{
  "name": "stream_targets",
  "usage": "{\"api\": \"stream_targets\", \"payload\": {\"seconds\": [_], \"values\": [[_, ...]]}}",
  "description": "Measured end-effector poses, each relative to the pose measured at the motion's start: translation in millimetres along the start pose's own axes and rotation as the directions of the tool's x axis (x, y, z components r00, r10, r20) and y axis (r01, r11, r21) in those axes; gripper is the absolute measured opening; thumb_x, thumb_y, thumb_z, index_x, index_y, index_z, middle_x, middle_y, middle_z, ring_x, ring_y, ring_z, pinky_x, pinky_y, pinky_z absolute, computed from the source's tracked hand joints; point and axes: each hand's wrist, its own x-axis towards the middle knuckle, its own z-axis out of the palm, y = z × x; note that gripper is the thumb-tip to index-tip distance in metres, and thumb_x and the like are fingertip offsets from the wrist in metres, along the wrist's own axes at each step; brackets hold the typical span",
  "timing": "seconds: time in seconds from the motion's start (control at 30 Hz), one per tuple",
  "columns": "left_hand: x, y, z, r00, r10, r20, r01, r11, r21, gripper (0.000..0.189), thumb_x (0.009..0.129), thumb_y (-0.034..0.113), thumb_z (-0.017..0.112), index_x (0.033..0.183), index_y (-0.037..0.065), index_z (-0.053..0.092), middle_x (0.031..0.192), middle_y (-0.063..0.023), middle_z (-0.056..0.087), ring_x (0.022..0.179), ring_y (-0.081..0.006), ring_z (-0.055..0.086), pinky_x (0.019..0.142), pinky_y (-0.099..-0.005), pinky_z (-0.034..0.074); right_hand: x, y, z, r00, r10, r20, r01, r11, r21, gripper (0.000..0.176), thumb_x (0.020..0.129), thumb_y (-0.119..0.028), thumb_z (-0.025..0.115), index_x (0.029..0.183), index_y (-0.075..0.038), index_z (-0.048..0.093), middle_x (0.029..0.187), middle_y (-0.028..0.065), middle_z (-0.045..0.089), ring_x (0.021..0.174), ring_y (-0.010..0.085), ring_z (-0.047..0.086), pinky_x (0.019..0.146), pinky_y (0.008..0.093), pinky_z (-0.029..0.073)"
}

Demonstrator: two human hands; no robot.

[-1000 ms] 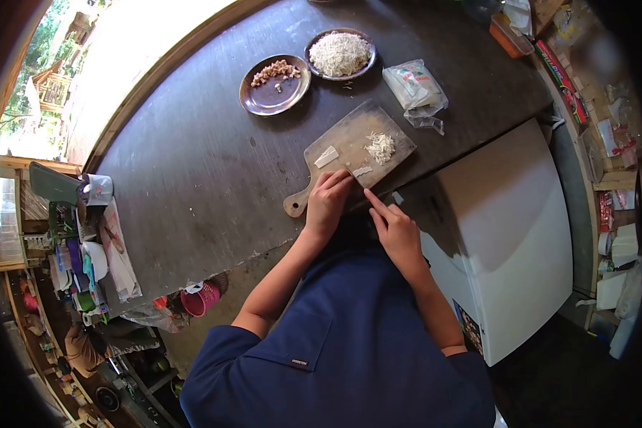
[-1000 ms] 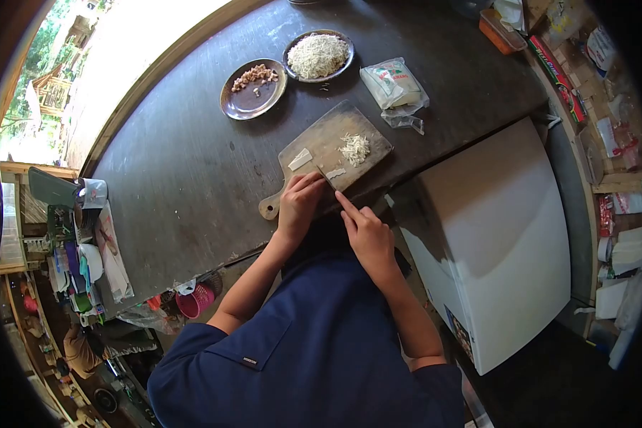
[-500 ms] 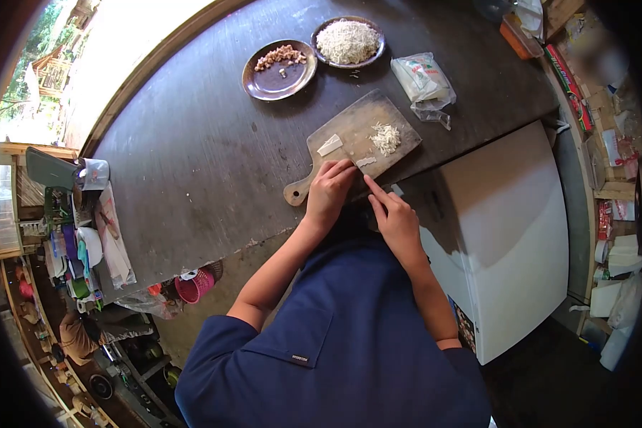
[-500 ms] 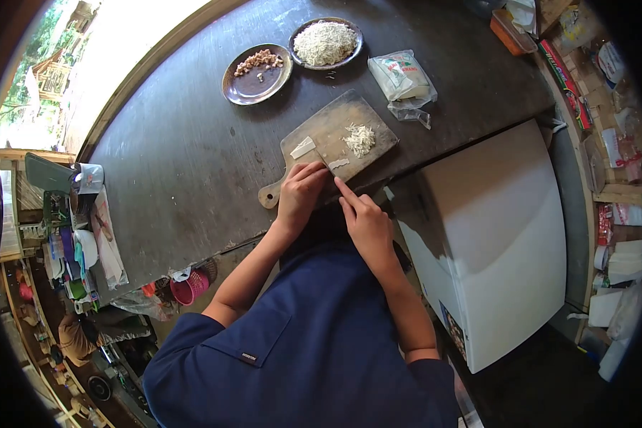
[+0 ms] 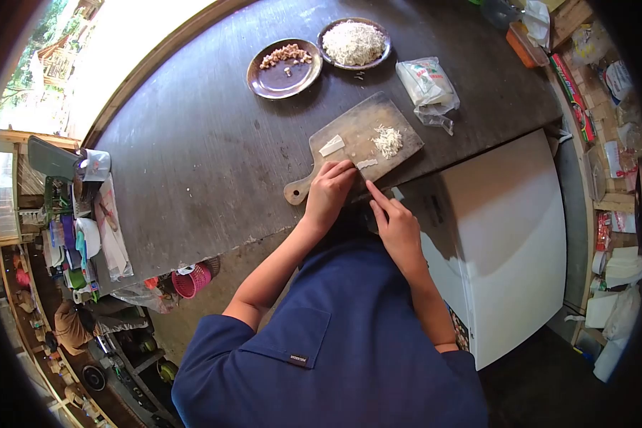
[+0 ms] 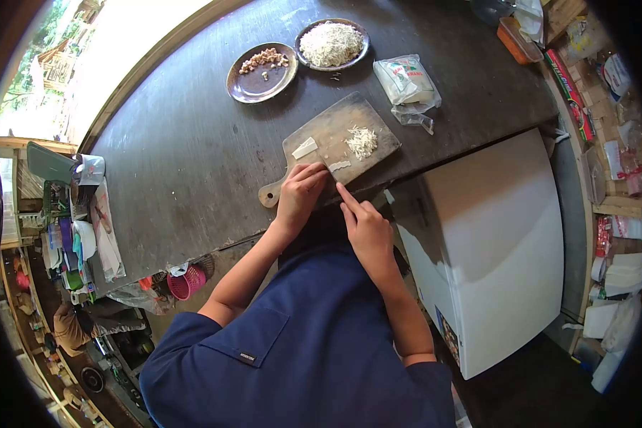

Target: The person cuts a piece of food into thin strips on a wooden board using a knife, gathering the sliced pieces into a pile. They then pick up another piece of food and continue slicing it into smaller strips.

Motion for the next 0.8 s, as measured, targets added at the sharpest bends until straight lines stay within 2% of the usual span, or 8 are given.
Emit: {"api": "stream_targets", "payload": {"seconds": [0.07,0.2,0.37,0.47,0.67,0.73,0.8], "values": [[-2,4,1,0.999,-0.039,-0.019,0.039,0.999,0.005,0.018,0.085,0.0,0.077,0.103,0.002,0.08,0.114,-0.0071,0.078,0.106,-0.0291,0.072,0.091,-0.0386,0.06,-11,-1,-5,0.999,0.025,0.021,-0.025,0.999,-0.024,0.047,0.108,-0.03,0.064,0.153,-0.04,0.059,0.083,0.0134,0.064,0.075,0.0405,0.07,0.067,0.0522,0.057],[-2,6,2,0.996,-0.085,-0.022,0.085,0.996,-0.01,0.018,0.086,0.0,0.077,0.103,0.002,0.08,0.114,-0.008,0.078,0.107,-0.0295,0.072,0.091,-0.0393,0.06,-13,1,-4,0.998,0.043,0.04,-0.042,0.999,-0.023,0.047,0.108,-0.03,0.064,0.154,-0.041,0.058,0.085,0.014,0.065,0.077,0.0411,0.07,0.068,0.0524,0.057],[-4,4,2,0.999,-0.048,-0.023,0.048,0.999,-0.001,0.021,0.086,0.002,0.075,0.107,0.002,0.079,0.113,-0.0079,0.075,0.106,-0.0299,0.07,0.091,-0.0398,0.059,7,5,7,1.0,-0.022,-0.013,0.022,0.998,0.06,0.048,0.108,-0.029,0.063,0.154,-0.041,0.058,0.087,0.0144,0.066,0.079,0.0428,0.07,0.069,0.0526,0.057],[-5,5,5,0.993,-0.104,-0.053,0.102,0.994,-0.025,0.018,0.088,0.003,0.077,0.105,0.003,0.082,0.11,-0.0074,0.077,0.104,-0.0287,0.072,0.09,-0.0383,0.059,-1,5,0,1.0,-0.003,-0.007,0.004,0.997,0.08,0.047,0.108,-0.03,0.064,0.153,-0.041,0.058,0.087,0.0147,0.067,0.081,0.0435,0.07,0.07,0.0529,0.057],[-4,7,6,0.992,-0.111,-0.059,0.111,0.994,-0.002,0.016,0.089,0.003,0.076,0.104,0.002,0.081,0.111,-0.0078,0.077,0.105,-0.0285,0.071,0.092,-0.0387,0.058,-10,-1,0,0.998,0.055,0.027,-0.055,0.998,0.005,0.046,0.108,-0.031,0.064,0.152,-0.04,0.06,0.087,0.0152,0.067,0.081,0.0428,0.07,0.071,0.0528,0.057],[-5,6,6,0.994,-0.1,-0.047,0.1,0.995,-0.003,0.017,0.089,0.003,0.074,0.105,0.0,0.08,0.111,-0.0087,0.075,0.106,-0.0296,0.07,0.093,-0.0394,0.058,0,-4,0,0.995,0.082,0.048,-0.085,0.995,0.058,0.044,0.108,-0.027,0.064,0.151,-0.036,0.063,0.094,0.0194,0.071,0.089,0.0433,0.07,0.078,0.0498,0.056],[-6,5,7,0.994,-0.1,-0.053,0.099,0.995,-0.016,0.017,0.089,0.003,0.074,0.105,0.001,0.08,0.112,-0.0086,0.075,0.107,-0.0297,0.07,0.093,-0.0394,0.058,5,-3,1,0.996,0.07,0.047,-0.073,0.995,0.061,0.043,0.108,-0.027,0.064,0.151,-0.036,0.063,0.092,0.0193,0.07,0.088,0.0431,0.07,0.078,0.0498,0.056]]}}
